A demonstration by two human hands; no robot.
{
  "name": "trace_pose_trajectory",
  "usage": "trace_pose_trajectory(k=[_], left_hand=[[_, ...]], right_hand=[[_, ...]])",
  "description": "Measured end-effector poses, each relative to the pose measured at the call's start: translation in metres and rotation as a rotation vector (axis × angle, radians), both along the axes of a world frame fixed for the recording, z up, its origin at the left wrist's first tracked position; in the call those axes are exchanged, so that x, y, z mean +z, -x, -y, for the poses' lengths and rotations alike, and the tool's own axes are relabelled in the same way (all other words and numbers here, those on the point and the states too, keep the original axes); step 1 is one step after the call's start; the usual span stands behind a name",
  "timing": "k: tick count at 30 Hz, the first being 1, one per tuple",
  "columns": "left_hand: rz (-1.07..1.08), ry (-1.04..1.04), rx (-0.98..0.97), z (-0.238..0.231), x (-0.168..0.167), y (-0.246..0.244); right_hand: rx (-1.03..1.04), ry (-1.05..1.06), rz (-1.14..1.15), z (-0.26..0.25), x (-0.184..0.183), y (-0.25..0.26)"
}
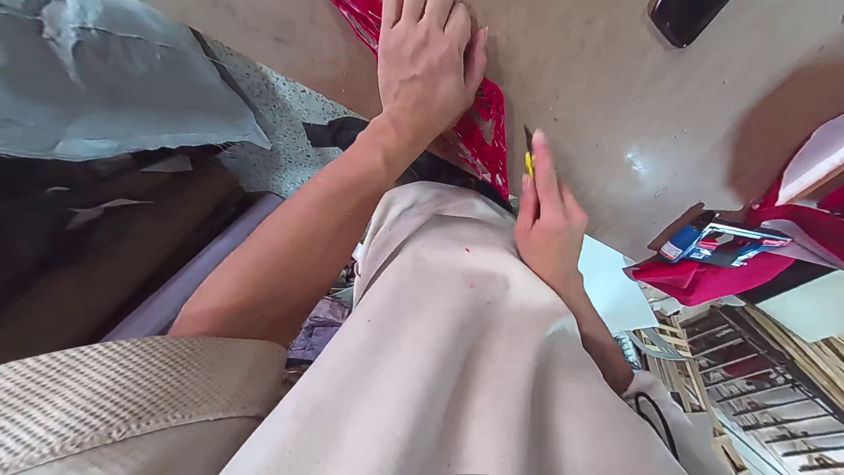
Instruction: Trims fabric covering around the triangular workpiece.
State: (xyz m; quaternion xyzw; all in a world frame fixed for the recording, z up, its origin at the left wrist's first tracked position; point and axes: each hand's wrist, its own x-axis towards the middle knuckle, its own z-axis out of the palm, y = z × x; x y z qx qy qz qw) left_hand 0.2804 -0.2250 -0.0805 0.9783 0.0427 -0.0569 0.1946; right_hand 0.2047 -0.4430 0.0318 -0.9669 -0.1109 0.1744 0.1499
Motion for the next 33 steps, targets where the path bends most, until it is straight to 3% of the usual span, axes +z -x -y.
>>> trace_pose_trajectory(k=[6, 8, 12, 15, 20, 27, 33], left_hand=[[0.058, 0.008, -0.002, -0.003, 0.001, 0.001], [0.110, 0.007, 0.005, -0.005, 0.001, 0.003], [0.178, 0.008, 0.001, -0.004, 0.000, 0.008], [0.191, -0.003, -0.002, -0.007, -0.002, 0.006], [0.166, -0.002, -0.009, -0.007, -0.001, 0.004], [0.186, -0.006, -0.006, -0.007, -0.002, 0.005], [0.325, 0.122, -0.109, -0.017, -0.009, 0.012]], right_hand=[[-0.102, 0.023, 0.025, -0.010, -0.038, -0.063], [-0.067, -0.073, 0.143, -0.011, -0.044, -0.064], [-0.006, -0.318, -0.092, -0.020, -0.037, -0.039], [0.031, -0.406, -0.008, -0.023, -0.051, -0.044], [-0.160, -0.591, -0.189, -0.007, -0.057, -0.059], [-0.186, -0.398, -0.177, -0.023, -0.062, -0.061], [-0.149, -0.196, -0.108, -0.014, -0.062, -0.077]])
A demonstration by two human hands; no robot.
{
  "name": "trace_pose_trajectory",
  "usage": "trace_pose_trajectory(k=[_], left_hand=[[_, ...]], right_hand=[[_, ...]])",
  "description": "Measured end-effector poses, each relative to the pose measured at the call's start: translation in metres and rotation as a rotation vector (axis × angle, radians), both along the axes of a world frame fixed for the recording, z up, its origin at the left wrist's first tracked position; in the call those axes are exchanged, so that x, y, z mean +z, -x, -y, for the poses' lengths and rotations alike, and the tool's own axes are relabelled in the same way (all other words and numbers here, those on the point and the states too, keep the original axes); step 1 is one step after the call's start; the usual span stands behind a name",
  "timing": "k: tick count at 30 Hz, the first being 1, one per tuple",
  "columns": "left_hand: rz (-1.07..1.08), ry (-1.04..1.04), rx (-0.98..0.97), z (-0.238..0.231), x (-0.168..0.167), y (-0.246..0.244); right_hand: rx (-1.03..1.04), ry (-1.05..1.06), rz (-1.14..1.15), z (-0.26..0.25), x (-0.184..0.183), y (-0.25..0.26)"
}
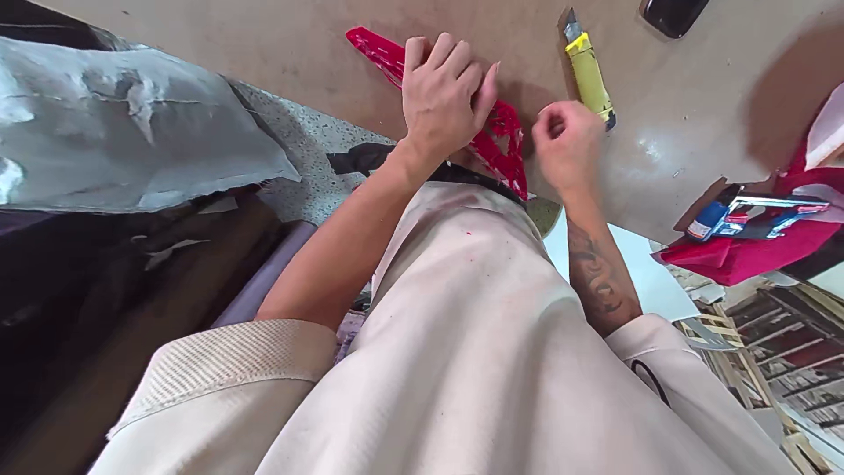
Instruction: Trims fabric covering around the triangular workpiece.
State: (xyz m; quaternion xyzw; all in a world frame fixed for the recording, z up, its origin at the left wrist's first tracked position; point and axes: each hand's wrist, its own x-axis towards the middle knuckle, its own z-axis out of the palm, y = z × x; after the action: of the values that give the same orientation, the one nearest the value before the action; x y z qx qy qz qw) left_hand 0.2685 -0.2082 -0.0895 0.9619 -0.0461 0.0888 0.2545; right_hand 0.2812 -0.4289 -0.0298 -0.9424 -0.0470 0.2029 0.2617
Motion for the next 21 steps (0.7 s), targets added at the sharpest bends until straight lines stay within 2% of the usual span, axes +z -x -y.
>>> trace_pose_trajectory(k=[2, 6, 10, 12, 17, 21], left_hand=[[0.014, 0.001, -0.019, -0.002, 0.000, 0.000], [-0.018, -0.041, 0.002, 0.000, 0.001, -0.001], [-0.057, -0.075, 0.005, 0.001, 0.005, -0.002], [-0.064, -0.097, 0.013, 0.001, 0.005, -0.002], [-0.087, -0.147, 0.012, 0.005, 0.006, -0.002], [-0.018, -0.114, -0.020, 0.000, -0.002, 0.000]], right_hand=[[-0.099, 0.008, 0.006, 0.016, 0.009, -0.010], [-0.175, -0.236, -0.238, 0.005, 0.035, 0.013], [-0.144, -0.315, -0.103, -0.009, 0.017, 0.045], [-0.166, -0.347, -0.045, -0.009, 0.008, 0.041], [-0.071, -0.200, 0.014, -0.012, 0.015, 0.029], [0.096, -0.095, 0.101, -0.013, 0.011, 0.021]])
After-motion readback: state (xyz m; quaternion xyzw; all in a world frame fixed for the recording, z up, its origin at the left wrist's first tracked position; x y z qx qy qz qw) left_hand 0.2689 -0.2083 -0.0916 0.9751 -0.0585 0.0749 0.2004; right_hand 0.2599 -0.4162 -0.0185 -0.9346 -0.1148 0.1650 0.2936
